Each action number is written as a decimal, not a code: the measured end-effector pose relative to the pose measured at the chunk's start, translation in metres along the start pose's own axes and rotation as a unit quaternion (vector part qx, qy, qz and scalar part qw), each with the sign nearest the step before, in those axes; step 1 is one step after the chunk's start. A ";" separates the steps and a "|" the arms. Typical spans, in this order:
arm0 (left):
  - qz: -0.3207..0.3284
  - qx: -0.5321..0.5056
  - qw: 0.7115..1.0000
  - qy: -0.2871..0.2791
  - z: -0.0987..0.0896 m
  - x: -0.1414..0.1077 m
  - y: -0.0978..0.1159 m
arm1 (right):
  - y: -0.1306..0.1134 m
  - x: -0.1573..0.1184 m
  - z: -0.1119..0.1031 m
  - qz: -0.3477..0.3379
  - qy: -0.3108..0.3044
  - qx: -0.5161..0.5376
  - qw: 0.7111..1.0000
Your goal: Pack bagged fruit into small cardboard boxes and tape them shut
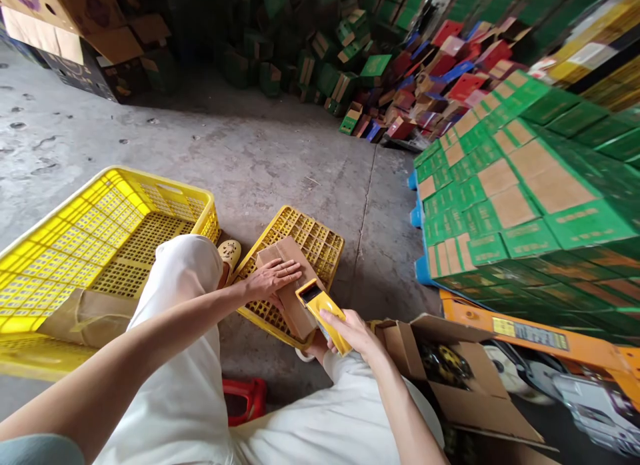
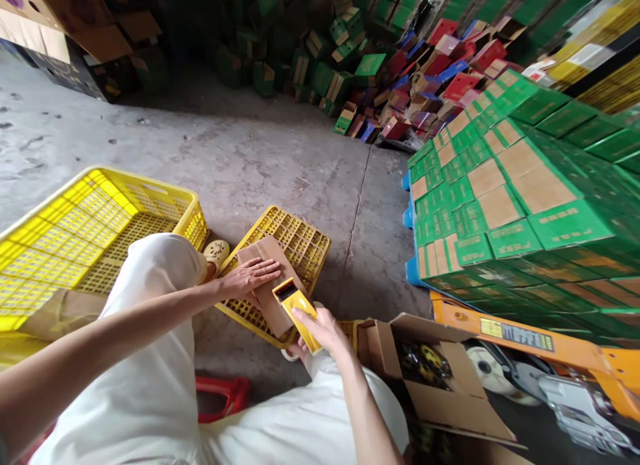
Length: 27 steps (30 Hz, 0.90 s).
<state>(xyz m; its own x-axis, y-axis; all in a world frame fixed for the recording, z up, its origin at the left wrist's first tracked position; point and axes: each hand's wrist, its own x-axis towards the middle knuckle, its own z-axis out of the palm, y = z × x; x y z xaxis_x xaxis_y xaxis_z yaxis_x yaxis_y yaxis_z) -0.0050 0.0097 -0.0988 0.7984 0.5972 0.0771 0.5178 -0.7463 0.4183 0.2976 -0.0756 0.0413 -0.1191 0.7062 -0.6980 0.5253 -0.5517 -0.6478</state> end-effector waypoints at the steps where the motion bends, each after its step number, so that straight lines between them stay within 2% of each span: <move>1: -0.001 0.004 1.000 -0.002 -0.001 0.000 0.001 | 0.000 0.001 0.001 0.001 0.003 -0.005 1.000; 7: -0.026 0.048 0.998 -0.010 0.000 0.006 0.023 | 0.002 0.006 -0.002 0.010 0.015 -0.005 1.000; 11: 0.015 0.041 0.999 0.002 0.009 0.015 0.036 | 0.010 0.007 -0.007 0.013 0.024 0.015 1.000; 13: 0.033 0.033 0.999 0.002 0.012 0.018 0.035 | 0.012 0.008 -0.007 0.019 0.024 0.027 0.999; 18: 0.030 0.023 0.999 -0.009 0.013 0.021 0.025 | 0.016 0.006 -0.005 0.004 0.009 0.031 0.999; 27: 0.026 0.010 0.999 -0.019 0.014 0.022 0.022 | 0.040 -0.025 -0.010 0.008 0.008 0.033 0.999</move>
<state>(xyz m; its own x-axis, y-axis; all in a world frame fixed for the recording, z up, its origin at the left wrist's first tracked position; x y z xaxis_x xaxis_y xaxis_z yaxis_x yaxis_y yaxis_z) 0.0278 0.0024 -0.1006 0.8352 0.5462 0.0644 0.4809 -0.7821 0.3963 0.3298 -0.1108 0.0356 -0.0973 0.7033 -0.7042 0.4710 -0.5908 -0.6551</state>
